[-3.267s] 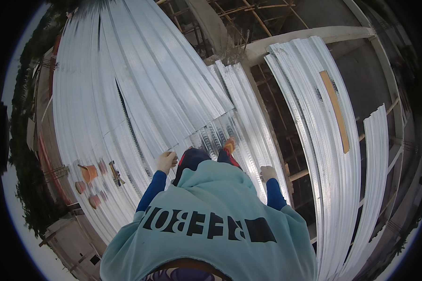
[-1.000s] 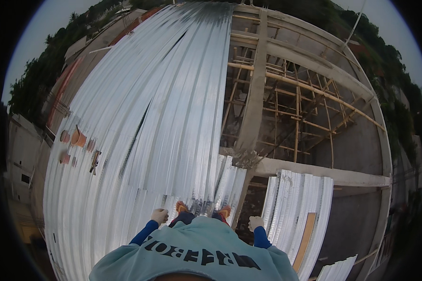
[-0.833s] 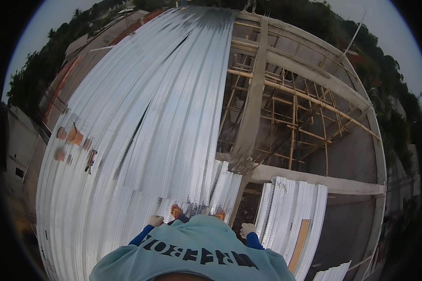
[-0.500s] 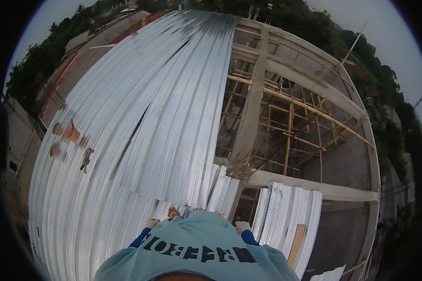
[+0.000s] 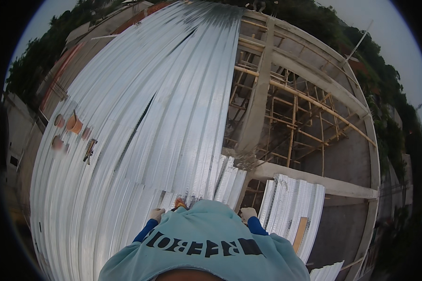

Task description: The person hammers nails into a corrugated metal roof sheet to secure it to the roof structure. They then walk across the roof and lift a large metal sheet to position it over the roof frame.

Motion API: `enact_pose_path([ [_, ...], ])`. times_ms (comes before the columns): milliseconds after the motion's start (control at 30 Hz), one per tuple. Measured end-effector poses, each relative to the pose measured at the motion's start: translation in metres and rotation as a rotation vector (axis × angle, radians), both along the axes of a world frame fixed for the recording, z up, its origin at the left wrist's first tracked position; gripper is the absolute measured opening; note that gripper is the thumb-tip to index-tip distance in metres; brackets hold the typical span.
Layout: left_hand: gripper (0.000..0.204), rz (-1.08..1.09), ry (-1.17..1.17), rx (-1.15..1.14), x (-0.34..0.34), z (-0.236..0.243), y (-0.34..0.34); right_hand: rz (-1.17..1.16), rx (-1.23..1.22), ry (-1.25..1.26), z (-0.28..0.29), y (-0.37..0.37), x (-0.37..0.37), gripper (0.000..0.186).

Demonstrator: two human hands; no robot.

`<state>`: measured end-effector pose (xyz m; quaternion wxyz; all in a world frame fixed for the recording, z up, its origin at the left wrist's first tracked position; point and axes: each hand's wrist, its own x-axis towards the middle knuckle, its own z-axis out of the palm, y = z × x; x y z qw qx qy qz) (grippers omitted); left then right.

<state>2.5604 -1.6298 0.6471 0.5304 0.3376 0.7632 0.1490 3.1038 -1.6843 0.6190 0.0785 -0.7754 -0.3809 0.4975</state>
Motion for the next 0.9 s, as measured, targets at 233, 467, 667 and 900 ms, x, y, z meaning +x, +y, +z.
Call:
enact_pose_path([
  [233, 0.029, 0.043, 0.013, -0.123, -0.033, 0.006, -0.017, 0.990, 0.235, -0.458, -0.020, 0.001, -0.025, 0.022],
  [467, 0.025, 0.103, -0.057, -0.174, -0.062, 0.007, -0.011, -0.426, -0.174, 0.079, 0.059, 0.036, -0.089, 0.018],
  [667, 0.027, 0.252, -0.198, -0.158, -0.081, -0.045, 0.007, -0.459, -0.129, 0.087, 0.079, 0.043, -0.117, 0.023],
  [900, 0.026, 0.158, -0.236, -0.184, -0.108, -0.082, 0.021, -0.506, -0.127, 0.117, 0.089, 0.044, -0.139, 0.016],
])
